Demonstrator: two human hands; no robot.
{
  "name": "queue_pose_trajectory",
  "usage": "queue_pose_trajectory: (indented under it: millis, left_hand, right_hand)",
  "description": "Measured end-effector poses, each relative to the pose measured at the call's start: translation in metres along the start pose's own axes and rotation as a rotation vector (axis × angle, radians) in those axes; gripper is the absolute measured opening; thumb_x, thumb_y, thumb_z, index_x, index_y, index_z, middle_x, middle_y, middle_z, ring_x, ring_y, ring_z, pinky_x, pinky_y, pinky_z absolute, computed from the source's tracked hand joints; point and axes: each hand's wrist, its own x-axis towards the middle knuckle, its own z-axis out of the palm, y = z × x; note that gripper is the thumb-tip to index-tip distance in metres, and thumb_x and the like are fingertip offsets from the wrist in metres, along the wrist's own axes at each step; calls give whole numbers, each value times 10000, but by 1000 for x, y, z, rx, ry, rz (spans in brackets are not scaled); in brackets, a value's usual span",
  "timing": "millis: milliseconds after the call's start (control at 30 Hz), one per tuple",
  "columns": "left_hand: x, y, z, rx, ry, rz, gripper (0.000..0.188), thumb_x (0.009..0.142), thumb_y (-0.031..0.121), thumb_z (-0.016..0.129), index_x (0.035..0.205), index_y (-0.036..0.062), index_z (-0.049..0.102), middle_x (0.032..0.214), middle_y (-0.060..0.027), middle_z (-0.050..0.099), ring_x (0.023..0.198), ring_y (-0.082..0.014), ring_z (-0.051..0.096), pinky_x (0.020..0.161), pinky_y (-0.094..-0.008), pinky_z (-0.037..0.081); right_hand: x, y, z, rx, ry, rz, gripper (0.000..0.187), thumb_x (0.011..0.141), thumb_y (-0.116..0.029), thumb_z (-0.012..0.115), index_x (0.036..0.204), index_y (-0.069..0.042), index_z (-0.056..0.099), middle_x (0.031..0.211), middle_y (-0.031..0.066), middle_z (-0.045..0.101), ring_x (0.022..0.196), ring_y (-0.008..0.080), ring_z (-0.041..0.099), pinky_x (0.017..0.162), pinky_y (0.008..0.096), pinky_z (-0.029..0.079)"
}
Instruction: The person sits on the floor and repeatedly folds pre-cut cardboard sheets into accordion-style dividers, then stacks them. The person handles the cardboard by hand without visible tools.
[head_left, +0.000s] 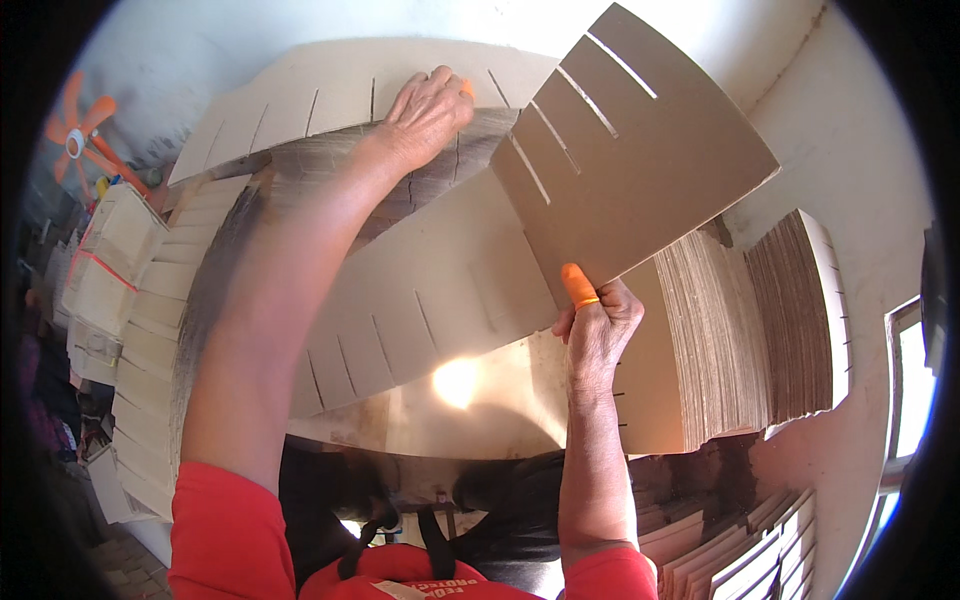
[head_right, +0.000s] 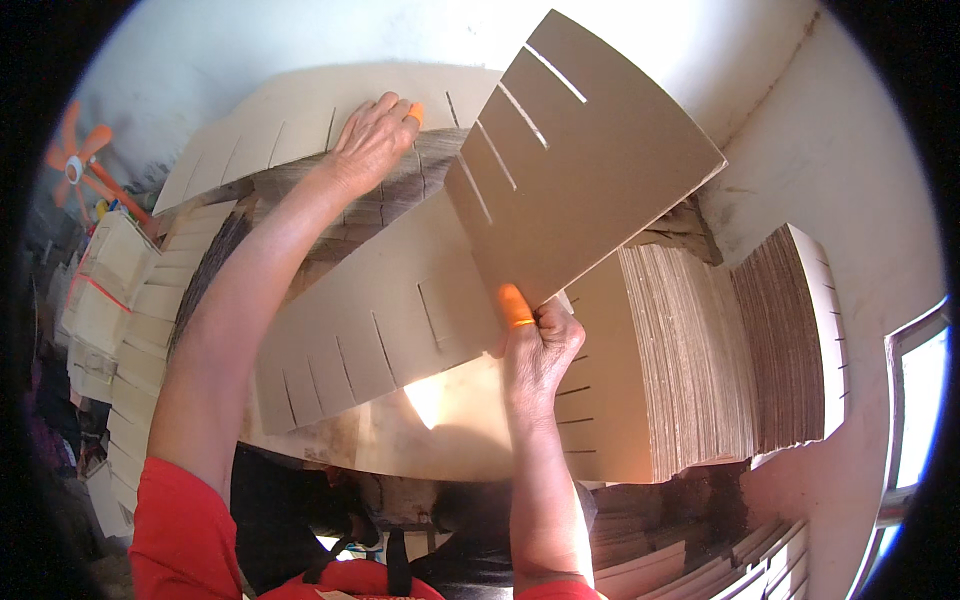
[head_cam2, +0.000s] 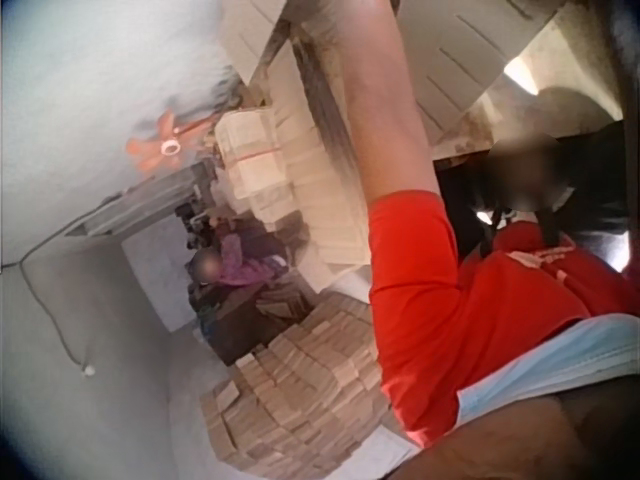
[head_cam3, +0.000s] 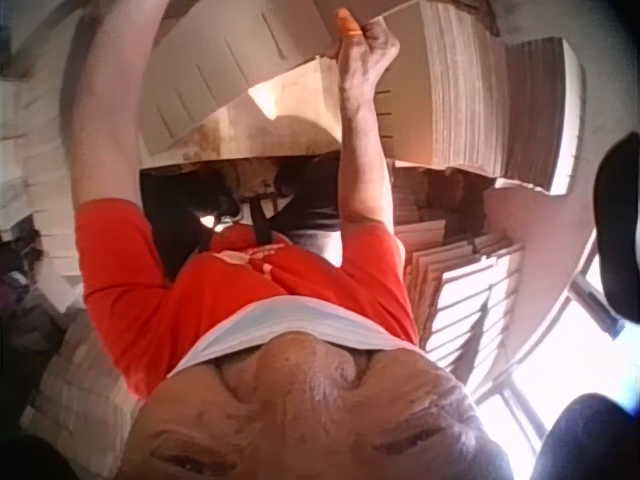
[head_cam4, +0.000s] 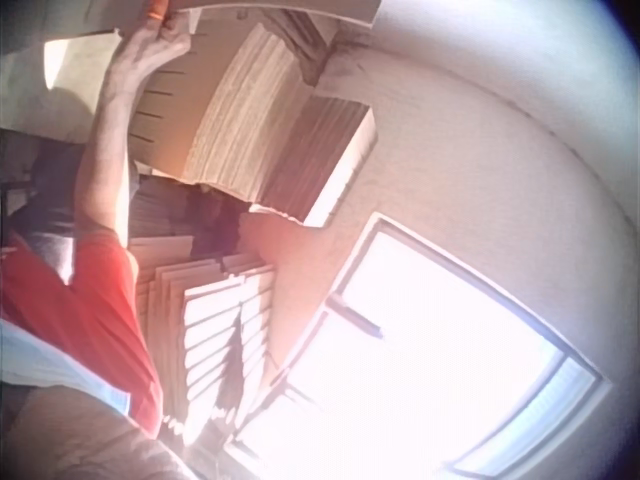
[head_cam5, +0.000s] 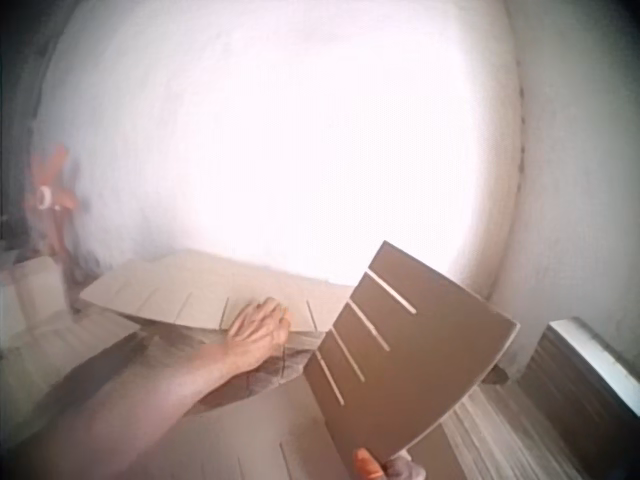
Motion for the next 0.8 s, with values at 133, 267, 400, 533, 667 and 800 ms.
queue_pose_trajectory:
  millis: [133, 267, 400, 533, 667, 800]
  left_hand:
    - [4, -8, 7, -11, 101, 37, 76, 784, -28, 660, 849, 6, 641, 829, -121, 623, 861, -233, 630, 654, -332, 599]
    - [19, -20, 5, -142, 223, -28, 53, 806, -20, 645, 834, 15, 674, 775, -133, 639, 797, -252, 650, 676, -379, 576]
    - [41, -26, -3, -554, 145, -234, 43, 822, 18, 648, 811, 4, 687, 777, -162, 670, 789, -294, 669, 683, -437, 533]
    - [45, -26, -6, -889, -15, -386, 126, 845, 91, 667, 813, -31, 665, 799, -225, 660, 817, -383, 660, 741, -481, 544]
    - [47, -22, -3, -316, -68, -218, 158, 825, 54, 637, 944, -1, 726, 849, -236, 682, 813, -395, 671, 757, -445, 551]
    - [47, -16, -1, -493, 30, -348, 47, 804, -9, 619, 817, -2, 663, 734, -201, 616, 687, -363, 616, 641, -405, 511]
  right_hand:
    - [-2, -4, -1, 59, -33, -2, 120, 901, -84, 695, 847, 23, 698, 550, 13, 554, 346, 82, 455, 320, 229, 288]
    - [-6, -9, 1, 51, -32, 24, 122, 898, -87, 697, 829, 14, 698, 550, 11, 553, 348, 80, 458, 324, 224, 292]
    - [-5, -10, -2, 36, -30, 19, 128, 895, -90, 700, 816, 11, 697, 540, 7, 547, 354, 77, 464, 329, 221, 299]
    - [-4, -5, -5, 35, -35, 6, 123, 894, -92, 701, 822, 8, 701, 529, 5, 541, 362, 74, 471, 333, 221, 304]
    - [-5, -9, -3, 41, -34, 46, 156, 899, -104, 700, 793, 9, 683, 536, 4, 534, 390, 70, 473, 360, 228, 326]
    - [-4, -9, -6, 10, -31, 30, 151, 906, -101, 691, 801, 7, 684, 543, 3, 538, 394, 68, 477, 362, 225, 327]
